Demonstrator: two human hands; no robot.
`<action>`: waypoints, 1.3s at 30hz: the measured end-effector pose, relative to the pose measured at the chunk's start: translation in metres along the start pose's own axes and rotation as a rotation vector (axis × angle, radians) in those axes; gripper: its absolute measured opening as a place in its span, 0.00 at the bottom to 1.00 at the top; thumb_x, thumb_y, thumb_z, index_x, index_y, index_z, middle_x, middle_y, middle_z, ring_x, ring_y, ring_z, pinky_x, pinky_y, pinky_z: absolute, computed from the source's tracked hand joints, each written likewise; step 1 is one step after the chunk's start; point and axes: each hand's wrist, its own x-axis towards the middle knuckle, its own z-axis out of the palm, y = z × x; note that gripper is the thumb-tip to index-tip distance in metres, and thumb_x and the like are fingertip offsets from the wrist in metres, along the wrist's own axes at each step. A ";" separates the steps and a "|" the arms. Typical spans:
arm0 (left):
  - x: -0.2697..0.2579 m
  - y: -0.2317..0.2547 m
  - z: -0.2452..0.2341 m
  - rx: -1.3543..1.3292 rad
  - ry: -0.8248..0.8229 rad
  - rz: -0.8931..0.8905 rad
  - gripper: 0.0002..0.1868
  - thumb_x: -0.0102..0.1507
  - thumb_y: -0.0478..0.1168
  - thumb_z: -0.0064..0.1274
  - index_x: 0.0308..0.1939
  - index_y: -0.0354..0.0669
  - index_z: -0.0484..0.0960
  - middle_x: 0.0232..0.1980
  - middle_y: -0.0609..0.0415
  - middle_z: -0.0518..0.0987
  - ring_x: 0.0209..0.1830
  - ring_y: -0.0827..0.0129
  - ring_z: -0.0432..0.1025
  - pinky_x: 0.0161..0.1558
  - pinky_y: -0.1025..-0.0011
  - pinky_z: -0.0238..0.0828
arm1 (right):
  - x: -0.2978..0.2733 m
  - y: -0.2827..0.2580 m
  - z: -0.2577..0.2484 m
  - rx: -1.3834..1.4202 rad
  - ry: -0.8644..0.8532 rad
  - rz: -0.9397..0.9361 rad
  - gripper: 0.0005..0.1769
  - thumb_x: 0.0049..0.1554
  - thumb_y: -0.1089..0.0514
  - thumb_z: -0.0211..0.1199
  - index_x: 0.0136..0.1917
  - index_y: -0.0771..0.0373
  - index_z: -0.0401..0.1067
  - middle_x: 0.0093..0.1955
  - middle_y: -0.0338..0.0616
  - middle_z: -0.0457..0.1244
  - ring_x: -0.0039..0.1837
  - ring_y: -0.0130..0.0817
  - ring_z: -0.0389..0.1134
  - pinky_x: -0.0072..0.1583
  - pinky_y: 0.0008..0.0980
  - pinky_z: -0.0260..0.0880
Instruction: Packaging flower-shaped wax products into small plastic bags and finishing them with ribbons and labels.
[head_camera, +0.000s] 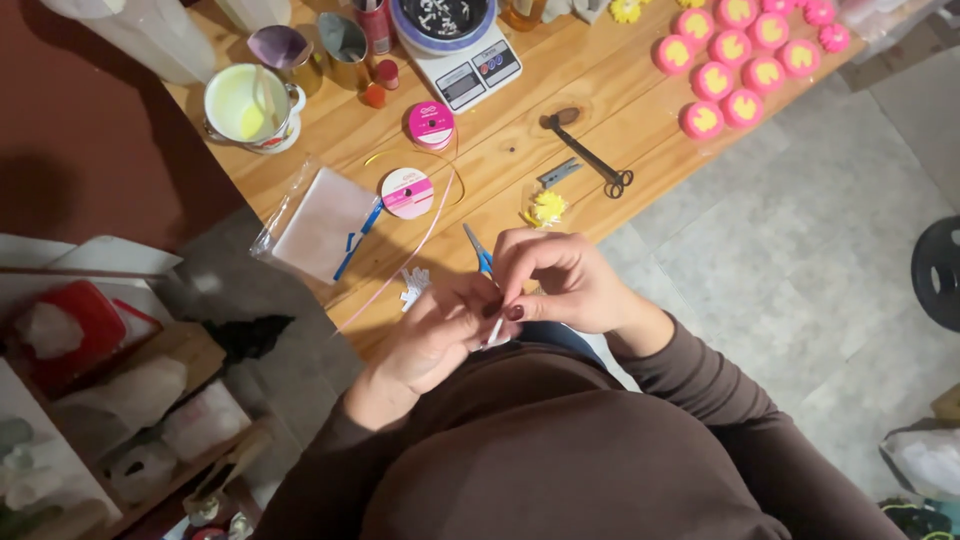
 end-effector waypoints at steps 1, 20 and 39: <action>-0.003 0.004 0.009 0.000 -0.002 -0.005 0.05 0.70 0.32 0.58 0.49 0.36 0.79 0.42 0.52 0.80 0.37 0.75 0.72 0.38 0.78 0.66 | -0.001 -0.006 0.002 -0.001 0.005 -0.001 0.06 0.59 0.61 0.73 0.46 0.62 0.77 0.47 0.39 0.65 0.52 0.29 0.64 0.55 0.29 0.66; -0.018 0.017 0.103 0.888 0.441 0.701 0.07 0.68 0.28 0.58 0.50 0.28 0.84 0.47 0.45 0.87 0.43 0.74 0.81 0.47 0.78 0.79 | 0.008 -0.048 0.043 -1.033 0.437 -0.684 0.14 0.53 0.61 0.79 0.47 0.63 0.75 0.45 0.41 0.67 0.47 0.35 0.69 0.48 0.33 0.70; -0.007 0.026 0.086 0.835 0.560 0.798 0.09 0.66 0.25 0.60 0.50 0.26 0.82 0.45 0.47 0.85 0.44 0.73 0.80 0.49 0.76 0.79 | 0.022 -0.007 0.042 -0.138 0.462 -0.205 0.07 0.60 0.65 0.71 0.48 0.66 0.74 0.48 0.39 0.62 0.50 0.28 0.63 0.55 0.26 0.64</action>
